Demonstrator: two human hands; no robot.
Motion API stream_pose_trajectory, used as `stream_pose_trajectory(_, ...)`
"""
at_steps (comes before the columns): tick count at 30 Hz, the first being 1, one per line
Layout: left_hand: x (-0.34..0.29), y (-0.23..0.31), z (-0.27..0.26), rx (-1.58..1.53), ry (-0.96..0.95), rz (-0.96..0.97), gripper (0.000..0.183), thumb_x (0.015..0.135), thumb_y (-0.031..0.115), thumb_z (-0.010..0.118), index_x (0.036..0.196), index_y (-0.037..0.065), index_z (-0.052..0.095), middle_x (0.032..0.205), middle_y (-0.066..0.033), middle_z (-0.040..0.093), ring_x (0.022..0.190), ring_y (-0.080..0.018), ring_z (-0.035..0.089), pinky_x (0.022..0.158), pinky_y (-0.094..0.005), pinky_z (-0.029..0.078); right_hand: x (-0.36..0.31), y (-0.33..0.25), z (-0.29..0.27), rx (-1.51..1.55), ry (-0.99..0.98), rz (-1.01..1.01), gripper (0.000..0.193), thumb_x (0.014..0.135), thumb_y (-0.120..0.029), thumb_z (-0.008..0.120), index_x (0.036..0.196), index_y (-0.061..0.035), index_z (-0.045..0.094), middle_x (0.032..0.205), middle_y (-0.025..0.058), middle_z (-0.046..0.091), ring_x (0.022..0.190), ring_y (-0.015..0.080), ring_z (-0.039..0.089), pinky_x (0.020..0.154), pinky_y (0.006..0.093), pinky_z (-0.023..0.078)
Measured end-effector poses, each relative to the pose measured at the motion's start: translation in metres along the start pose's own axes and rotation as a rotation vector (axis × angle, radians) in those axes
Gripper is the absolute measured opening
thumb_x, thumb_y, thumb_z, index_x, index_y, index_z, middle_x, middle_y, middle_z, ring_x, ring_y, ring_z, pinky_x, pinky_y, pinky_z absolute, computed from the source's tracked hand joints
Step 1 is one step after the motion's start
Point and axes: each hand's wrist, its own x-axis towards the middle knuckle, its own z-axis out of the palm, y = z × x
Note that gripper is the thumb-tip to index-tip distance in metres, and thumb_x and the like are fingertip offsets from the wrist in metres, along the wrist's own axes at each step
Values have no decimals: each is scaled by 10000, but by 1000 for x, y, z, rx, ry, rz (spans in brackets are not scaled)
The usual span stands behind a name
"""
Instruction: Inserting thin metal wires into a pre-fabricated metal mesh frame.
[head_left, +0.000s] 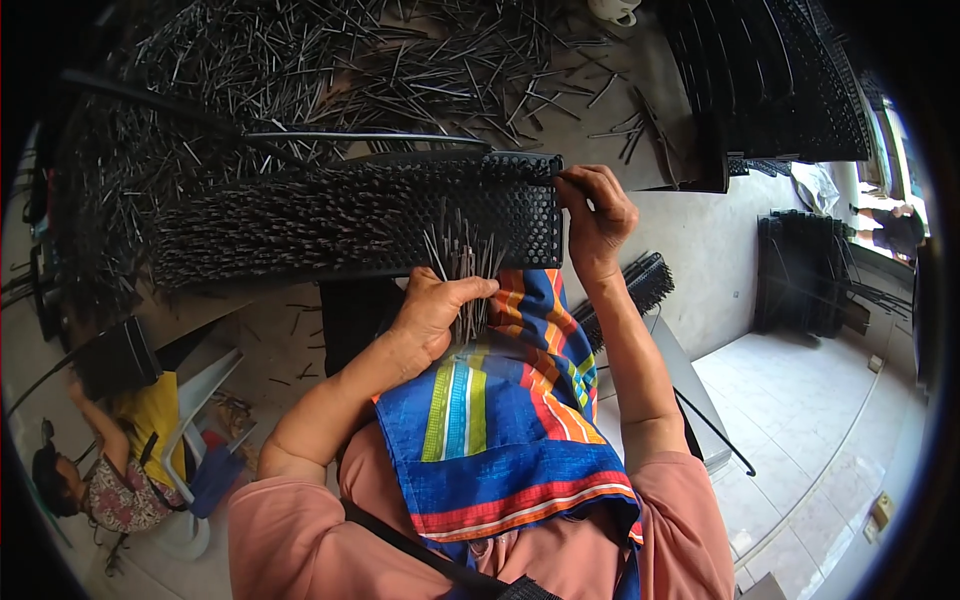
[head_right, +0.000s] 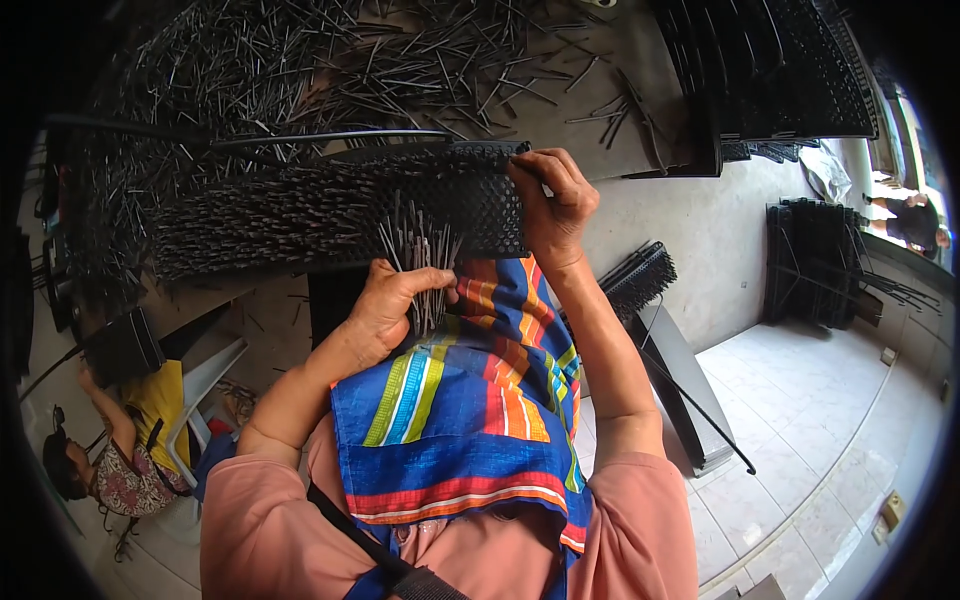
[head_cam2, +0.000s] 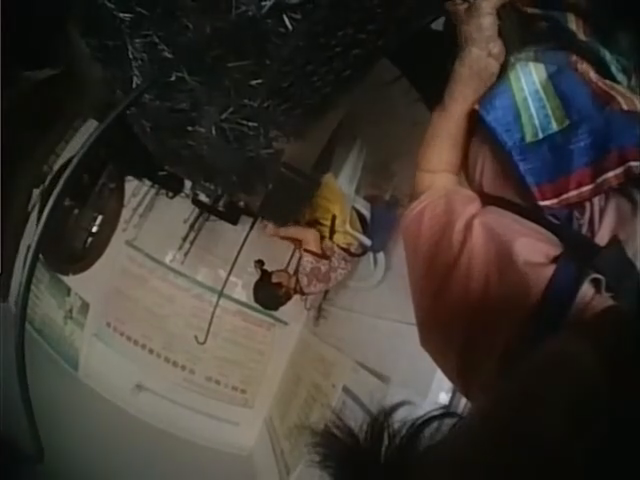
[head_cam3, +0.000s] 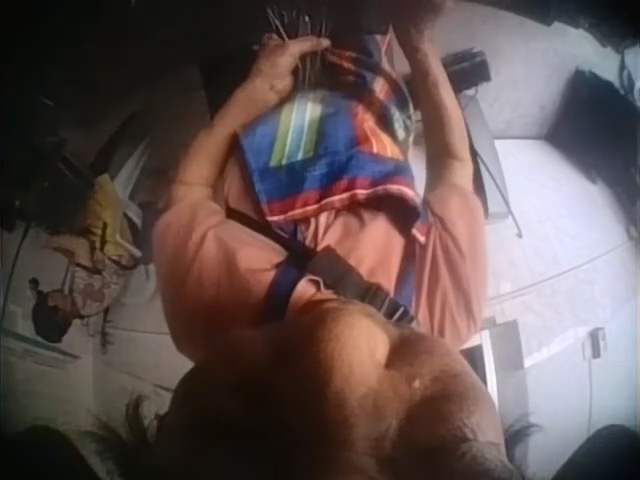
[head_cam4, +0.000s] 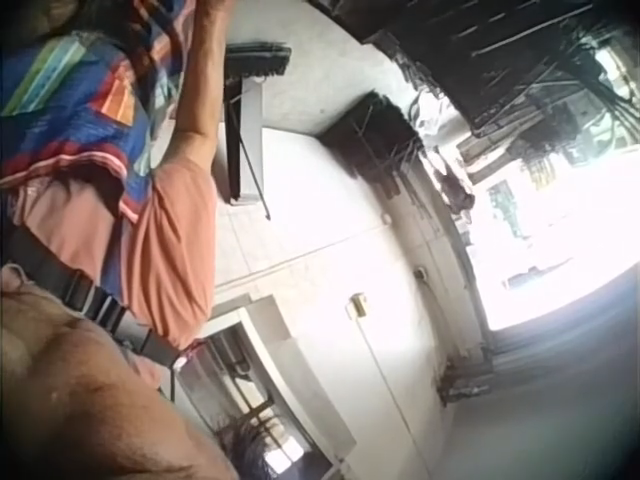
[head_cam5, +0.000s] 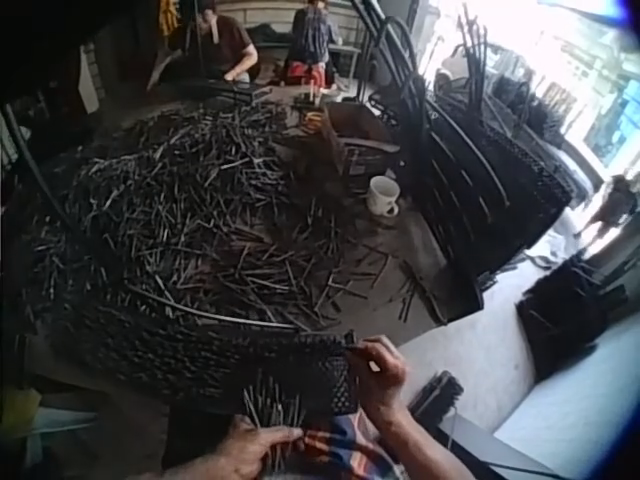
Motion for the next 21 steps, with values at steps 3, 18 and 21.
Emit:
stream_pose_trajectory(3, 6, -4, 1, -45, 17, 28, 179, 722, -109, 671, 887, -41, 674, 807, -103, 701, 670, -182, 685, 657, -308, 582, 6, -3, 0, -69, -16, -60, 133, 751, 108, 688, 862, 41, 656, 827, 74, 636, 678, 114, 628, 583, 227, 502)
stream_pose_trajectory(18, 14, -2, 5, -81, 24, -16, 83, 709, -84, 663, 787, -60, 675, 761, -133, 692, 646, -193, 679, 636, -308, 564, 27, -24, 9, -307, -188, -125, 126, 730, 38, 727, 843, 6, 683, 778, 107, 650, 636, 200, 640, 583, 271, 500)
stream_pose_trajectory(21, 15, -5, 7, -88, 42, 1, 73, 708, -81, 661, 778, -62, 673, 763, -133, 692, 652, -192, 679, 655, -298, 559, 24, -23, 10, -316, -198, -156, 122, 734, 23, 729, 847, 4, 687, 770, 112, 642, 634, 218, 639, 583, 279, 495)
